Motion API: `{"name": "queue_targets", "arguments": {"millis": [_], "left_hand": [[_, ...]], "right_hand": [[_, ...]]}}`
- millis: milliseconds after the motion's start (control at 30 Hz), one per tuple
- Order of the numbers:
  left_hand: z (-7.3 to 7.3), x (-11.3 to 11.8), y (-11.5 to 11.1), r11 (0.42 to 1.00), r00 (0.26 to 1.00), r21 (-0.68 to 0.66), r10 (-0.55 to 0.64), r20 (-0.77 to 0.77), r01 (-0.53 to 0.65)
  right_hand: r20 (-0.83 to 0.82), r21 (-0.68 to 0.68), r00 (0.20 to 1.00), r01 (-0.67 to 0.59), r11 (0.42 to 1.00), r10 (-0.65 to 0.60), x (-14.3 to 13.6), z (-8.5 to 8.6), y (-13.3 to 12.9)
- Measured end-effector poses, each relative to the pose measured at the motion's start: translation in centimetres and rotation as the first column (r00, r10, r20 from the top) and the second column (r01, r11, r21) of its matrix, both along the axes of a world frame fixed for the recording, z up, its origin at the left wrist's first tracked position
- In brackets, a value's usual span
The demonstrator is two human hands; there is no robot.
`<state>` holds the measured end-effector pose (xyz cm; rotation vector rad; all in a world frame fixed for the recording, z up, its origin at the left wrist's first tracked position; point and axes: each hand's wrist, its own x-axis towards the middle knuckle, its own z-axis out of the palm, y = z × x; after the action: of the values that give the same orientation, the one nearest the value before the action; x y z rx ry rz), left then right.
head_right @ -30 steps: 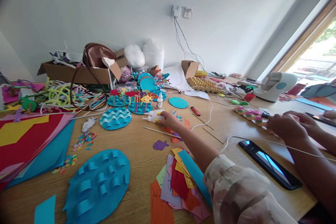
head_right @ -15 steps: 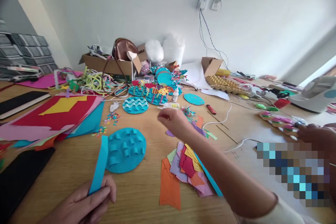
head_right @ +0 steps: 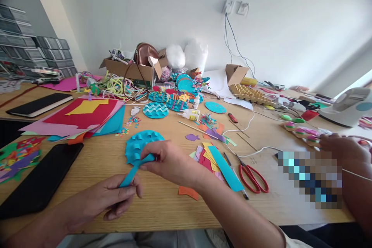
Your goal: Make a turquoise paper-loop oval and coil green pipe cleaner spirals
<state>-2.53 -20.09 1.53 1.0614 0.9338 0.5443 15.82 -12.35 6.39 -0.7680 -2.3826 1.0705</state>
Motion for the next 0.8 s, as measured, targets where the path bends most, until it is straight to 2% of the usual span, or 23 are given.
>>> {"name": "queue_targets", "arguments": {"millis": [67, 167, 233, 300, 367, 433, 500, 567, 667, 800], "left_hand": [[-0.3, -0.4, -0.2, 0.999, 0.999, 0.026, 0.028, -0.029, -0.028], [-1.1, -0.9, -0.4, 0.992, 0.991, 0.078, 0.106, -0.087, -0.099], [-1.6, -1.1, -0.4, 0.983, 0.979, 0.115, 0.157, -0.129, -0.143], [-1.8, -1.1, -0.3, 0.972, 0.964, 0.129, 0.215, -0.158, -0.196], [-1.8, -1.2, -0.1, 0.962, 0.950, 0.123, 0.263, -0.165, -0.245], [-1.7, -1.2, 0.1, 0.958, 0.947, 0.112, 0.279, -0.160, -0.264], [-1.5, -1.2, 0.2, 0.962, 0.954, 0.102, 0.267, -0.139, -0.254], [-1.4, -1.1, 0.3, 0.967, 0.963, 0.090, 0.249, -0.106, -0.240], [-1.3, -0.8, 0.4, 0.974, 0.974, 0.069, 0.219, -0.047, -0.216], [-1.3, -0.5, 0.6, 0.977, 0.980, 0.079, 0.200, -0.009, -0.199]], "right_hand": [[-0.070, -0.212, 0.997, 0.030, 0.977, -0.045, 0.6, -1.0, 0.0], [-0.116, -0.450, 0.986, 0.055, 0.891, -0.120, 1.5, -2.6, -0.1], [-0.085, -0.546, 0.981, 0.099, 0.832, -0.173, 2.1, -3.6, -0.4], [-0.055, -0.566, 0.979, 0.133, 0.814, -0.198, 2.5, -4.2, -0.6], [-0.019, -0.443, 0.971, 0.205, 0.873, -0.238, 2.9, -4.4, -0.9], [-0.008, -0.150, 0.947, 0.317, 0.937, -0.322, 3.1, -4.2, -1.3], [-0.044, 0.182, 0.926, 0.378, 0.908, -0.376, 3.2, -3.8, -1.9], [-0.057, 0.410, 0.946, 0.314, 0.856, -0.320, 3.0, -3.5, -2.7], [-0.001, 0.549, 0.982, 0.160, 0.821, -0.190, 2.3, -3.5, -3.5], [0.000, 0.540, 0.990, 0.117, 0.833, -0.140, 1.5, -4.1, -3.7]]}}
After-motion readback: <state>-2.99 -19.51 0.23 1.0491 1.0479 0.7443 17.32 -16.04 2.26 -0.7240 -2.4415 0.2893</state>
